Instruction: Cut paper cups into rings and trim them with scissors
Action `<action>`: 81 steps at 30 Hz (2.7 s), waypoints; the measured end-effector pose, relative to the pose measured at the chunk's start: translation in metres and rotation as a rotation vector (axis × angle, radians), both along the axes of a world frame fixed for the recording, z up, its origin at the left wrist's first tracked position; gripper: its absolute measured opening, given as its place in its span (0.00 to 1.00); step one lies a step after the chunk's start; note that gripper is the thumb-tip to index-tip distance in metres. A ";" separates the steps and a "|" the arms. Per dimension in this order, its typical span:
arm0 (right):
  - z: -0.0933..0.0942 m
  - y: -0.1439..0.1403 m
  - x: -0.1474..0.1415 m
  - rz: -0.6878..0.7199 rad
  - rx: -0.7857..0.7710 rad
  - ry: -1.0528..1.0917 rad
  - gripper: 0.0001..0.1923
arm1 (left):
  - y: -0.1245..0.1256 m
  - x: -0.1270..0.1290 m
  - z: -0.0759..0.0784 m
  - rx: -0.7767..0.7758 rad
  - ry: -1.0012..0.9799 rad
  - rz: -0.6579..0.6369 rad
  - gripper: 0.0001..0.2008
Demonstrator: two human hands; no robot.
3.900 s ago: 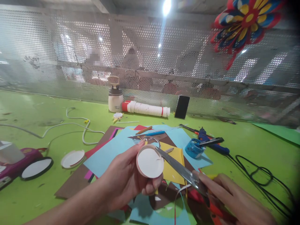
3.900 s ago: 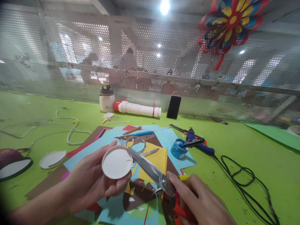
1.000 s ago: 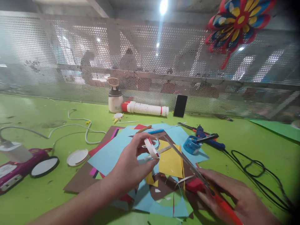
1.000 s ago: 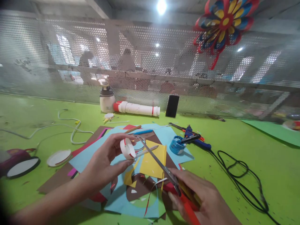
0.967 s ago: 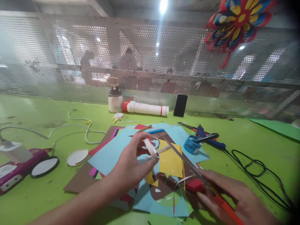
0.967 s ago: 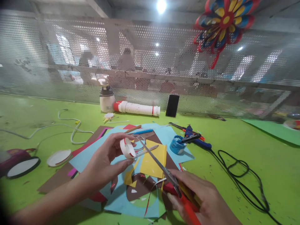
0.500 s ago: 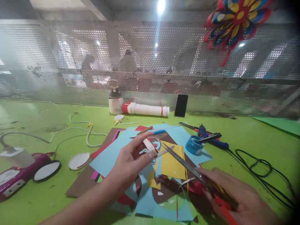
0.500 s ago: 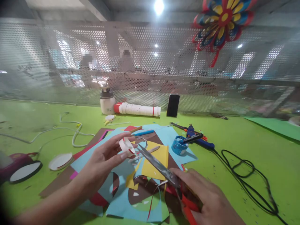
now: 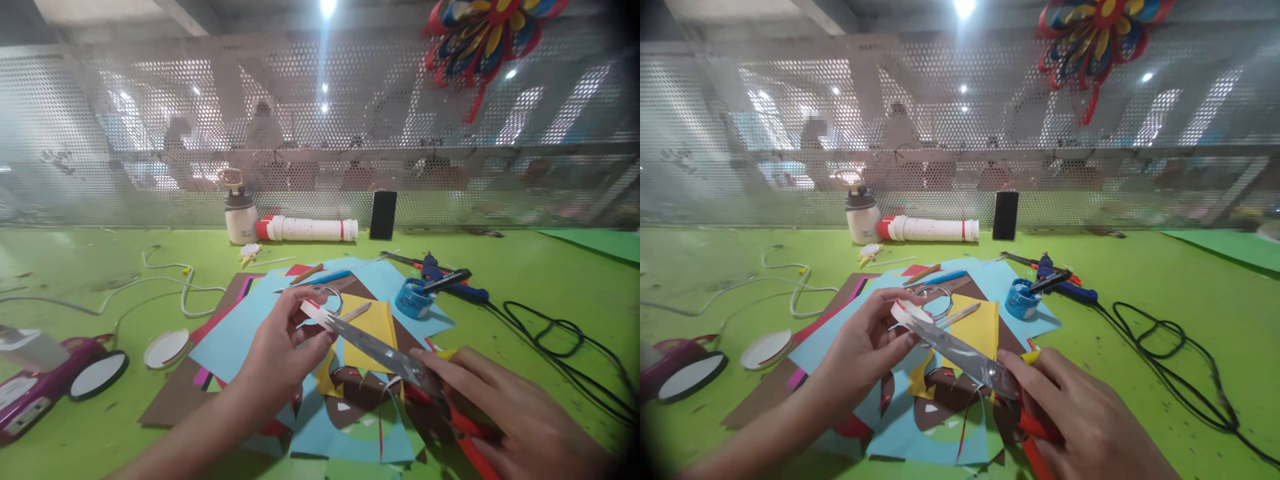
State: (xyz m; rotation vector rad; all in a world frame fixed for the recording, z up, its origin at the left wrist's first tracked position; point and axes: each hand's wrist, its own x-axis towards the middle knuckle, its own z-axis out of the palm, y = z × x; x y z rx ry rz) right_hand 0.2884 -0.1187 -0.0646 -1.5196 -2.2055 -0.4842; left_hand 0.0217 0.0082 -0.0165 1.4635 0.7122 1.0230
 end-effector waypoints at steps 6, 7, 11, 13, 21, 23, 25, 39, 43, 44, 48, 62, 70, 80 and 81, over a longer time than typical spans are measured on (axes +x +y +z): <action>0.003 -0.003 -0.003 -0.022 -0.102 0.046 0.26 | -0.004 0.002 0.000 -0.028 0.059 0.039 0.18; 0.003 -0.003 -0.003 -0.020 -0.107 0.047 0.27 | -0.004 0.002 0.001 -0.024 0.077 0.036 0.18; 0.002 -0.004 -0.002 -0.020 -0.087 0.038 0.26 | -0.003 -0.001 -0.001 0.004 0.157 0.028 0.17; 0.002 -0.005 -0.002 -0.033 -0.104 0.052 0.26 | -0.002 -0.002 -0.003 0.031 0.190 0.035 0.17; 0.008 -0.002 -0.004 -0.001 -0.100 0.058 0.24 | -0.003 -0.003 -0.005 0.105 0.233 -0.004 0.15; 0.011 -0.001 -0.005 0.005 -0.096 0.034 0.23 | -0.004 -0.004 -0.006 0.117 0.260 -0.015 0.16; 0.012 -0.001 -0.005 0.013 -0.089 0.018 0.22 | -0.003 -0.005 -0.007 0.144 0.299 -0.015 0.16; 0.011 0.000 -0.005 0.037 -0.044 0.005 0.21 | -0.007 -0.003 -0.004 0.258 0.475 0.033 0.14; 0.012 0.002 -0.005 0.071 0.027 0.022 0.21 | -0.007 -0.004 -0.006 0.308 0.478 0.045 0.13; 0.012 0.002 -0.005 0.061 0.018 0.011 0.21 | -0.007 -0.004 -0.007 0.317 0.483 0.050 0.13; 0.016 0.001 -0.005 0.044 0.016 -0.032 0.20 | -0.007 -0.002 -0.007 0.334 0.490 0.046 0.13; 0.018 -0.002 -0.002 0.050 0.012 -0.027 0.21 | -0.007 -0.003 -0.006 0.349 0.492 -0.005 0.13; 0.014 0.000 0.000 0.042 0.001 -0.044 0.21 | -0.009 -0.004 -0.004 0.315 0.492 -0.022 0.12; 0.016 -0.003 -0.002 0.056 0.007 -0.027 0.19 | -0.009 -0.002 -0.008 0.294 0.460 -0.012 0.11; 0.016 -0.004 -0.002 0.057 0.010 -0.027 0.19 | -0.009 -0.002 -0.008 0.298 0.464 -0.013 0.11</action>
